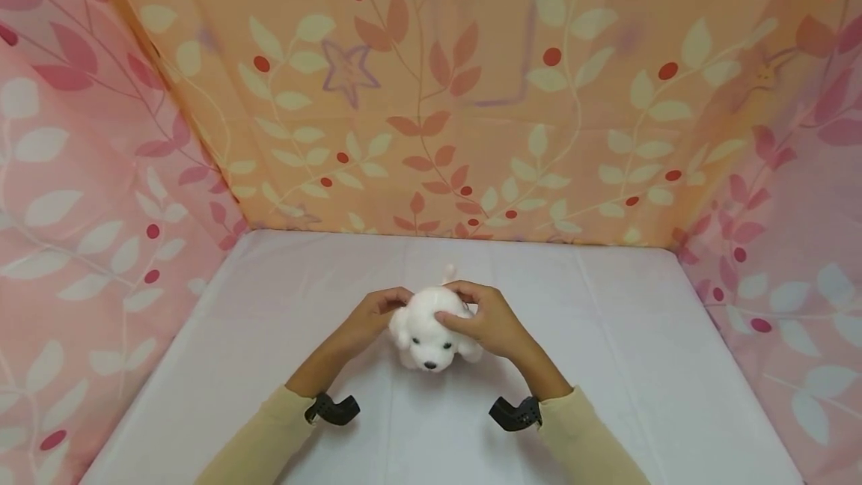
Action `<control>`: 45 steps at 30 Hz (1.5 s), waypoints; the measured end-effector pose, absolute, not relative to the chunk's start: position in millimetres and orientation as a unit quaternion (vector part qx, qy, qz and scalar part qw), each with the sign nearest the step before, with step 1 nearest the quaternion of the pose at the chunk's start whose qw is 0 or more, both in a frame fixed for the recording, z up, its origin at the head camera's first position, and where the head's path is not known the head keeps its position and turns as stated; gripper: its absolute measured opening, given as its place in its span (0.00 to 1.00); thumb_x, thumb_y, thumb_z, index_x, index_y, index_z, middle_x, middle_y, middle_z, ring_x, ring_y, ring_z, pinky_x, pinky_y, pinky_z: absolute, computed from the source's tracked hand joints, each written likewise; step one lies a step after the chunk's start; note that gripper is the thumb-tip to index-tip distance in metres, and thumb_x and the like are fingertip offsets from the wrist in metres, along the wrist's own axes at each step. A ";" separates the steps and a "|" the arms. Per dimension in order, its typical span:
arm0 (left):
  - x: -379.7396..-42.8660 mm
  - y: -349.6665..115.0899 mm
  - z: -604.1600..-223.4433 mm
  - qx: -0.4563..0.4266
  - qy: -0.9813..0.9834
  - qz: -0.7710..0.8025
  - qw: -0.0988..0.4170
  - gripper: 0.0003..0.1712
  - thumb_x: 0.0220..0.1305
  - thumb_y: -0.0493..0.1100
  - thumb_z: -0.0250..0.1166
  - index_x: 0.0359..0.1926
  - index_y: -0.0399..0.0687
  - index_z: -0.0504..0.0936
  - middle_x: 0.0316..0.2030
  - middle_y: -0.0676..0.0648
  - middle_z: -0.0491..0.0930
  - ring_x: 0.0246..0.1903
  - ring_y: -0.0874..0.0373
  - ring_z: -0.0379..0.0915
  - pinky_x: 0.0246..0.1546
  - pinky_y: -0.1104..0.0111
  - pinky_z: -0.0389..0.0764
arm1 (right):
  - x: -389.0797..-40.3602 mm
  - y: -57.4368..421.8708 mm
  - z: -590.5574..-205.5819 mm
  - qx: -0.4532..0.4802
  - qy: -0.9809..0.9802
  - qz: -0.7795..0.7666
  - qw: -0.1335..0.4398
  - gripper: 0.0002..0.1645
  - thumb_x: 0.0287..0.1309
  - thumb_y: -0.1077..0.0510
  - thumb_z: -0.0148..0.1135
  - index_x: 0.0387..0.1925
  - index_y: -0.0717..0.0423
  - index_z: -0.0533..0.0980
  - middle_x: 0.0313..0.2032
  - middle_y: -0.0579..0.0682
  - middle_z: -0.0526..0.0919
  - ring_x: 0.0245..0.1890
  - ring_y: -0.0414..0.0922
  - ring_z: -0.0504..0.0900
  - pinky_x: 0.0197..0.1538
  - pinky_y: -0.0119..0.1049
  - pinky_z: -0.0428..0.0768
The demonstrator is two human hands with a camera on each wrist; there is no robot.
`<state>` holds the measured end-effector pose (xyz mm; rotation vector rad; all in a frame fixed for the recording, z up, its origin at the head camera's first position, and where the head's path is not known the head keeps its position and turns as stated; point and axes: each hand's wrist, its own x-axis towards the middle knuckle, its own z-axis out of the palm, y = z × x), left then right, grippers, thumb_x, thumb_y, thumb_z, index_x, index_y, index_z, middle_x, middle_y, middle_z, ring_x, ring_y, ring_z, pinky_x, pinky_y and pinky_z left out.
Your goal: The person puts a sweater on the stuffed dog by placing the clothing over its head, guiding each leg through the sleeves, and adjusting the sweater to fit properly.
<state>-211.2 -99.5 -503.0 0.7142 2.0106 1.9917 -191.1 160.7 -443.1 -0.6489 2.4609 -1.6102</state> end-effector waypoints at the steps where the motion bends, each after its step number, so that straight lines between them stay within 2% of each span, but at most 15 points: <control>1: -211.2 -100.4 -503.2 0.245 0.678 0.684 0.114 0.08 0.72 0.34 0.61 0.48 0.34 0.81 0.48 0.44 0.81 0.51 0.56 0.78 0.50 0.68 0.79 | -190.7 159.5 -443.2 -0.210 0.820 -0.530 0.054 0.23 0.58 0.49 0.75 0.54 0.50 0.82 0.51 0.48 0.85 0.55 0.51 0.81 0.49 0.41 0.82; 4: -211.0 -102.6 -504.6 0.242 0.666 0.695 0.119 0.07 0.73 0.34 0.59 0.47 0.38 0.82 0.49 0.45 0.81 0.51 0.57 0.77 0.49 0.68 0.80 | -189.8 155.8 -444.5 -0.191 0.829 -0.524 0.033 0.22 0.58 0.47 0.75 0.52 0.50 0.83 0.49 0.47 0.86 0.55 0.50 0.81 0.49 0.42 0.82; 9: -209.0 -102.1 -506.3 0.217 0.674 0.698 0.111 0.08 0.72 0.32 0.59 0.47 0.31 0.80 0.45 0.47 0.82 0.46 0.59 0.78 0.45 0.70 0.80 | -185.5 154.8 -448.1 -0.185 0.830 -0.526 0.028 0.25 0.56 0.43 0.76 0.53 0.45 0.83 0.49 0.43 0.86 0.57 0.48 0.80 0.56 0.54 0.79; 11: -206.7 -101.7 -506.4 0.195 0.692 0.688 0.099 0.10 0.73 0.33 0.59 0.48 0.30 0.80 0.45 0.46 0.82 0.43 0.59 0.79 0.43 0.70 0.80 | -182.9 158.5 -450.9 -0.204 0.822 -0.530 0.030 0.25 0.58 0.45 0.74 0.56 0.44 0.81 0.51 0.42 0.85 0.59 0.48 0.79 0.59 0.60 0.74; 13: -204.2 -102.2 -507.7 0.166 0.716 0.672 0.087 0.11 0.73 0.35 0.59 0.50 0.33 0.80 0.47 0.44 0.81 0.41 0.59 0.81 0.41 0.68 0.81 | -180.6 164.0 -455.3 -0.225 0.808 -0.543 0.029 0.24 0.64 0.49 0.70 0.59 0.46 0.80 0.54 0.45 0.85 0.60 0.49 0.78 0.61 0.62 0.72; 16: -201.4 -104.8 -512.0 0.134 0.752 0.639 0.091 0.13 0.72 0.36 0.59 0.53 0.35 0.79 0.49 0.40 0.81 0.40 0.59 0.80 0.42 0.65 0.82 | -179.4 173.5 -464.1 -0.228 0.790 -0.570 0.008 0.19 0.74 0.54 0.58 0.62 0.52 0.78 0.56 0.50 0.83 0.60 0.51 0.79 0.61 0.56 0.76; 18: -201.3 -107.2 -516.0 0.130 0.758 0.630 0.110 0.16 0.71 0.35 0.59 0.56 0.32 0.77 0.49 0.37 0.81 0.42 0.58 0.80 0.44 0.61 0.84 | -180.5 179.6 -470.5 -0.197 0.786 -0.585 -0.017 0.17 0.77 0.57 0.53 0.59 0.58 0.78 0.55 0.55 0.84 0.56 0.51 0.82 0.56 0.48 0.80; 21: -204.5 -110.3 -521.0 0.143 0.753 0.627 0.142 0.18 0.72 0.33 0.58 0.59 0.28 0.74 0.50 0.34 0.82 0.43 0.59 0.80 0.45 0.59 0.84 | -185.0 187.5 -480.5 -0.125 0.787 -0.603 -0.018 0.15 0.76 0.60 0.54 0.55 0.65 0.79 0.51 0.61 0.84 0.47 0.46 0.85 0.49 0.42 0.84; 24: -209.9 -111.9 -524.0 0.152 0.741 0.635 0.157 0.19 0.71 0.31 0.58 0.60 0.26 0.74 0.49 0.35 0.83 0.41 0.61 0.81 0.43 0.61 0.84 | -190.4 192.7 -489.2 -0.082 0.780 -0.619 0.046 0.17 0.72 0.62 0.58 0.55 0.70 0.77 0.49 0.64 0.84 0.42 0.41 0.86 0.46 0.40 0.85; 28: -217.1 -112.0 -527.3 0.168 0.739 0.635 0.151 0.17 0.71 0.31 0.58 0.57 0.24 0.76 0.45 0.37 0.84 0.36 0.64 0.80 0.38 0.67 0.82 | -196.5 194.2 -498.0 -0.073 0.768 -0.626 0.114 0.21 0.71 0.59 0.61 0.59 0.70 0.75 0.51 0.62 0.84 0.42 0.38 0.85 0.44 0.35 0.84; 35: -217.7 -103.5 -526.0 0.157 0.749 0.627 0.144 0.14 0.66 0.30 0.60 0.49 0.26 0.80 0.39 0.45 0.82 0.27 0.64 0.74 0.29 0.71 0.77 | -202.8 188.6 -503.5 -0.085 0.789 -0.599 0.105 0.20 0.70 0.61 0.60 0.59 0.68 0.77 0.50 0.61 0.84 0.42 0.39 0.83 0.42 0.31 0.81; 42: -217.7 -99.3 -521.2 0.155 0.765 0.610 0.136 0.09 0.63 0.29 0.59 0.43 0.28 0.80 0.29 0.53 0.77 0.22 0.64 0.67 0.25 0.71 0.70 | -204.3 179.3 -509.2 -0.087 0.808 -0.577 0.083 0.08 0.65 0.67 0.60 0.41 0.70 0.80 0.37 0.54 0.85 0.35 0.38 0.80 0.38 0.30 0.77; 45: -217.8 -101.1 -519.1 0.145 0.788 0.586 0.119 0.08 0.64 0.29 0.55 0.40 0.31 0.80 0.23 0.53 0.78 0.22 0.62 0.70 0.26 0.71 0.71 | -205.4 180.1 -512.9 -0.079 0.806 -0.579 0.087 0.05 0.64 0.69 0.58 0.37 0.70 0.79 0.31 0.52 0.85 0.31 0.39 0.80 0.34 0.32 0.79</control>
